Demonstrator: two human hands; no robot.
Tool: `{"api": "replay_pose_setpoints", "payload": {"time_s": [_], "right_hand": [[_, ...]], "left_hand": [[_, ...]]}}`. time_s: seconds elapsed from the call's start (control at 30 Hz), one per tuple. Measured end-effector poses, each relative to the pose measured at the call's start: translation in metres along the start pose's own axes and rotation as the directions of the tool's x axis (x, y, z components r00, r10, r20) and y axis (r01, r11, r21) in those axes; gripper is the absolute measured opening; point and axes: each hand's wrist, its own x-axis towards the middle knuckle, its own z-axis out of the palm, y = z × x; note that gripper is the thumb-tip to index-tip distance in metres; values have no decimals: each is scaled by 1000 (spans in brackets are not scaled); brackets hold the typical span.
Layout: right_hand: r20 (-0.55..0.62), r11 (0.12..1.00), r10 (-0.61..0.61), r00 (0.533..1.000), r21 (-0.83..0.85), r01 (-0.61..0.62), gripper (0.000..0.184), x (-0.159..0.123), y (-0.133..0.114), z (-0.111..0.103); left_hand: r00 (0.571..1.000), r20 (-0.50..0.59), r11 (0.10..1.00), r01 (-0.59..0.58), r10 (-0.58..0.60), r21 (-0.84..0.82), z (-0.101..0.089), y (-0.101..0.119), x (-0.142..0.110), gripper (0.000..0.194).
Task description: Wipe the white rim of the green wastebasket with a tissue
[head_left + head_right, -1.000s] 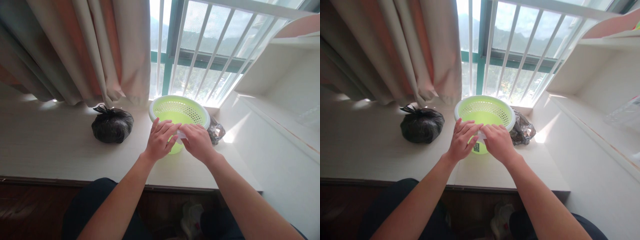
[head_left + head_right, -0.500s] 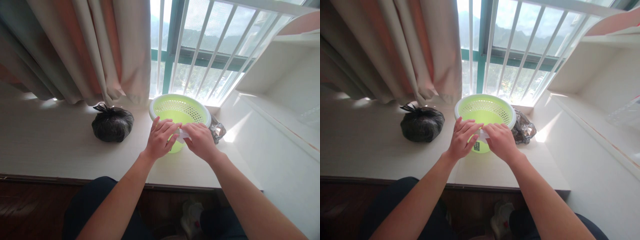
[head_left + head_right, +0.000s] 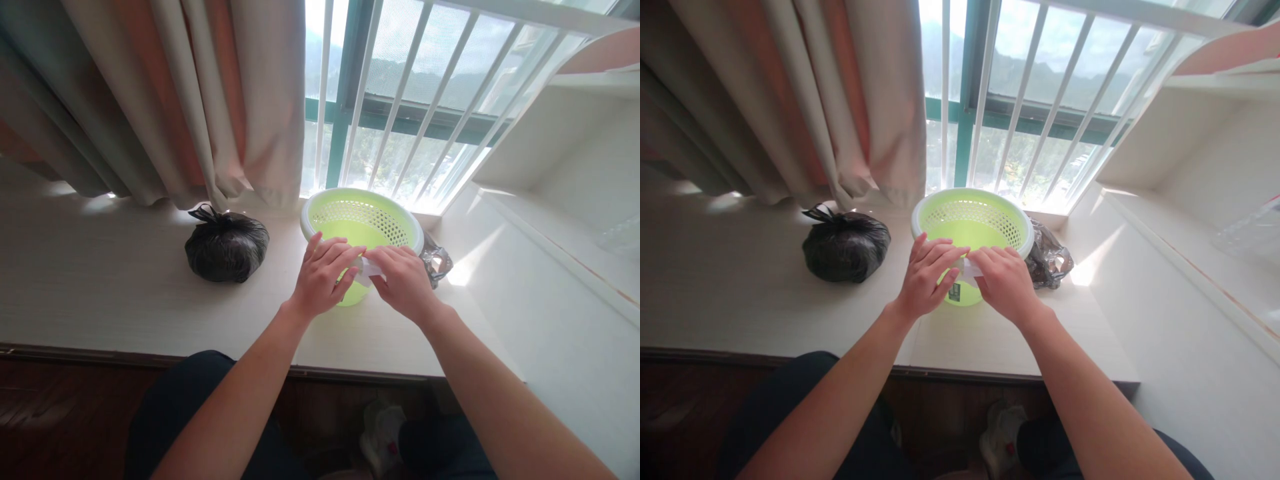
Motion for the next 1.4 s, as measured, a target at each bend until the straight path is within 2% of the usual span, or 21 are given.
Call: {"api": "replay_pose_setpoints", "payload": {"time_s": [0.87, 1.4], "right_hand": [[-22, 1000, -13, 1000, 12, 13, 16, -3, 4, 0], [-12, 999, -1, 1000, 39, 1, 13, -5, 8, 0]], "left_hand": [[999, -18, 1000, -26, 26, 4, 1, -1, 0, 36], [999, 42, 1000, 14, -15, 16, -1, -1, -1, 39]]}}
